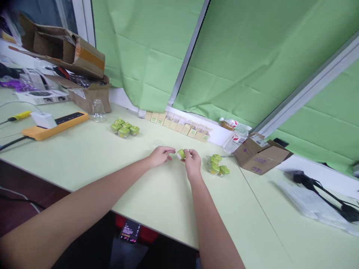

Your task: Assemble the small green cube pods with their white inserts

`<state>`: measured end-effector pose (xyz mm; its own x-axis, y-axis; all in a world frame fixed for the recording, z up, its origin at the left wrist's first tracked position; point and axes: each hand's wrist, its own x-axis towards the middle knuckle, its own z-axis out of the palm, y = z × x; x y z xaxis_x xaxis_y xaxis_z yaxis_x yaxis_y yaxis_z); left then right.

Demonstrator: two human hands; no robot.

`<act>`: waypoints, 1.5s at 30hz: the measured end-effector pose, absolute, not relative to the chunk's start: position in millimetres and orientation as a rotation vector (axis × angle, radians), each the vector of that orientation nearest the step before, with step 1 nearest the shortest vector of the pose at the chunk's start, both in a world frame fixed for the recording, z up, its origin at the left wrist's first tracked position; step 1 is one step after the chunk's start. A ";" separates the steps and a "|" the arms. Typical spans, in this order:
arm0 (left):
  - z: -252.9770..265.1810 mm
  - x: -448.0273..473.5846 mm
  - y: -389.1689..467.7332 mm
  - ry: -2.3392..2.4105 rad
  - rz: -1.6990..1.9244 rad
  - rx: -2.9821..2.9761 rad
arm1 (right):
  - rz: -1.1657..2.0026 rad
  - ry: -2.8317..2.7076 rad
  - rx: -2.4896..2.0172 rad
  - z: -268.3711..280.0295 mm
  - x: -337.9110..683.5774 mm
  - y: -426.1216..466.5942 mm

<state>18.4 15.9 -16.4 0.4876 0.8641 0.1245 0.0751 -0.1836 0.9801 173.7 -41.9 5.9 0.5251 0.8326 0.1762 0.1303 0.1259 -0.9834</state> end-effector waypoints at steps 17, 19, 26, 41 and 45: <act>-13.0 17.3 14.8 0.842 0.854 1.521 | 0.590 -0.908 -1.404 4.9 174.8 -40.9; -14.7 17.7 16.7 0.828 0.842 1.516 | 0.579 -0.905 -1.412 5.2 174.6 -41.4; -25.7 20.5 23.6 0.825 0.817 1.565 | 0.551 -0.928 -1.450 3.0 175.9 -40.4; -25.2 18.8 22.0 0.840 0.813 1.647 | 0.506 -0.969 -1.483 1.0 176.6 -40.1; -23.8 19.1 21.2 0.845 0.813 1.654 | 0.502 -0.977 -1.485 -0.2 177.3 -39.1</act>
